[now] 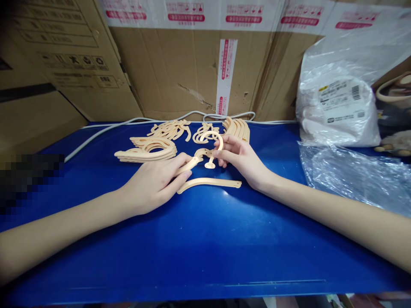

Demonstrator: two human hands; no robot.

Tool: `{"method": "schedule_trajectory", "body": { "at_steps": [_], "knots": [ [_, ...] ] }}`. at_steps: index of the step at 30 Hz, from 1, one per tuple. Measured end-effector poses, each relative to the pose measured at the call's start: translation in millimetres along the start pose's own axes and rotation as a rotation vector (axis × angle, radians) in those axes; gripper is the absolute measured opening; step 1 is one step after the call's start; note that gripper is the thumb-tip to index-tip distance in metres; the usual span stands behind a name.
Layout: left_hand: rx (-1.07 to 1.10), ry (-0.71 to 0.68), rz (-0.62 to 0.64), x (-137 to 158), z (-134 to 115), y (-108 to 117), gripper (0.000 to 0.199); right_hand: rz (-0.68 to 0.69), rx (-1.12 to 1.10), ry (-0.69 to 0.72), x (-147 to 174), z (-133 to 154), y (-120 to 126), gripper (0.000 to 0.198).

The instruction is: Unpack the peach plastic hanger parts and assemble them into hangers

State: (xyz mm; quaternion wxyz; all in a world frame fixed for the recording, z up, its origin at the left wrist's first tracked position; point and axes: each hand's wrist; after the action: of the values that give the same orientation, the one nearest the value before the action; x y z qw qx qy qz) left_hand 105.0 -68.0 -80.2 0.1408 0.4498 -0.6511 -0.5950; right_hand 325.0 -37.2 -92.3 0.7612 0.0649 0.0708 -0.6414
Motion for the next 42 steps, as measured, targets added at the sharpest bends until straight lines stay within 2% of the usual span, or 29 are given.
{"method": "schedule_trajectory", "body": {
  "at_steps": [13, 19, 30, 42],
  "knots": [
    [-0.047, -0.056, 0.066, -0.7, -0.4, 1.1, 0.029, -0.021, -0.007, -0.014, -0.6, 0.9, 0.8, 0.024],
    [-0.051, -0.081, 0.05, -0.3, -1.7, 2.3, 0.026, -0.044, -0.088, -0.026, -0.7, 1.0, 1.4, 0.027],
    [-0.026, -0.114, 0.029, 1.7, 2.1, -1.6, 0.034, 0.027, -0.035, -0.029, -1.2, -0.9, 3.5, 0.044],
    [-0.05, -0.198, -0.037, 1.4, 4.5, -3.4, 0.032, 0.03, -0.047, -0.019, 0.9, -0.1, 1.8, 0.044]
  ]
}}
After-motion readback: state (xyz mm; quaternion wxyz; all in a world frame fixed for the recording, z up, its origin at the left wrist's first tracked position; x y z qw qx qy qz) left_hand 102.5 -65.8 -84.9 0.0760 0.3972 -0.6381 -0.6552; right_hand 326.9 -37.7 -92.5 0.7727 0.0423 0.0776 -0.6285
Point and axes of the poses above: each hand's wrist, its own x-axis away from the middle knuckle, its own y-axis out of the back of the hand, z = x × y, and after that the axes turned 7 degrees about -z, right-handed
